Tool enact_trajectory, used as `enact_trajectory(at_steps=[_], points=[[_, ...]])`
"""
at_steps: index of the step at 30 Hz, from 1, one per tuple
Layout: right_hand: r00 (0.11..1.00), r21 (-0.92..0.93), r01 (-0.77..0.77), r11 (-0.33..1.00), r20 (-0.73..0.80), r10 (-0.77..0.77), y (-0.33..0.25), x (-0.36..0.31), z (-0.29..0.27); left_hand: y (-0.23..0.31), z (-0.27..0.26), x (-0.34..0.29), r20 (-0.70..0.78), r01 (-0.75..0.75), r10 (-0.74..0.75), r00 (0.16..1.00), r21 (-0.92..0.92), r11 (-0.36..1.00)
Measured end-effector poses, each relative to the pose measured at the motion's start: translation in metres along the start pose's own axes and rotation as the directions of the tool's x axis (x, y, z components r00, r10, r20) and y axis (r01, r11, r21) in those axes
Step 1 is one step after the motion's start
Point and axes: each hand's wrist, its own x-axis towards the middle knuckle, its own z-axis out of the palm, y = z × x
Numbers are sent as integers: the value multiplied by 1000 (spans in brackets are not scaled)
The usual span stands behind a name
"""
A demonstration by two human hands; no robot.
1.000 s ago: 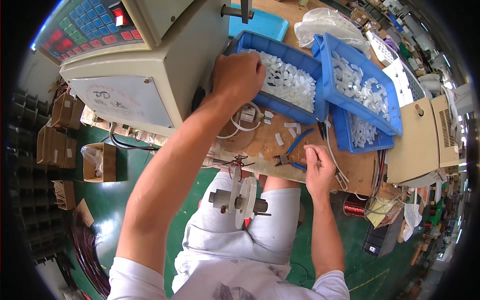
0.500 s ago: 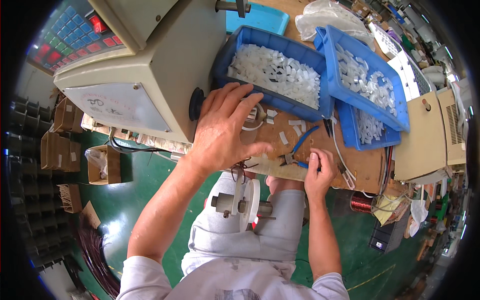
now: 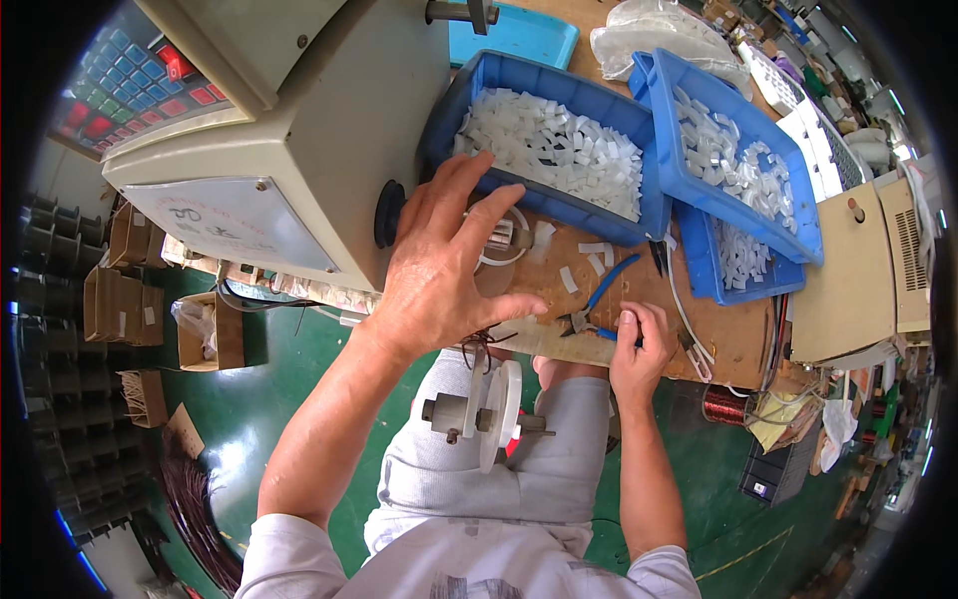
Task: The person assembles small plastic components and wire at a workstation using pliers and a machine.
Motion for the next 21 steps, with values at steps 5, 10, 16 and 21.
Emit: enact_trajectory(at_steps=[5, 10, 16, 21], points=[[999, -29, 37, 999, -16, -37, 0, 1, 0, 4, -1, 1, 10, 17, -17, 1000, 12, 1000], [999, -33, 39, 999, -21, -40, 1, 0, 1, 4, -1, 1, 3, 14, -14, 1000, 2, 1000], [1000, -33, 25, 999, -14, -26, 0, 1, 1, 5, -2, 2, 12, 38, -38, 999, -12, 999], [1000, -42, 18, 999, -12, -19, -1, 1, 1, 5, -2, 1, 25, 37, -37, 999, 7, 999]])
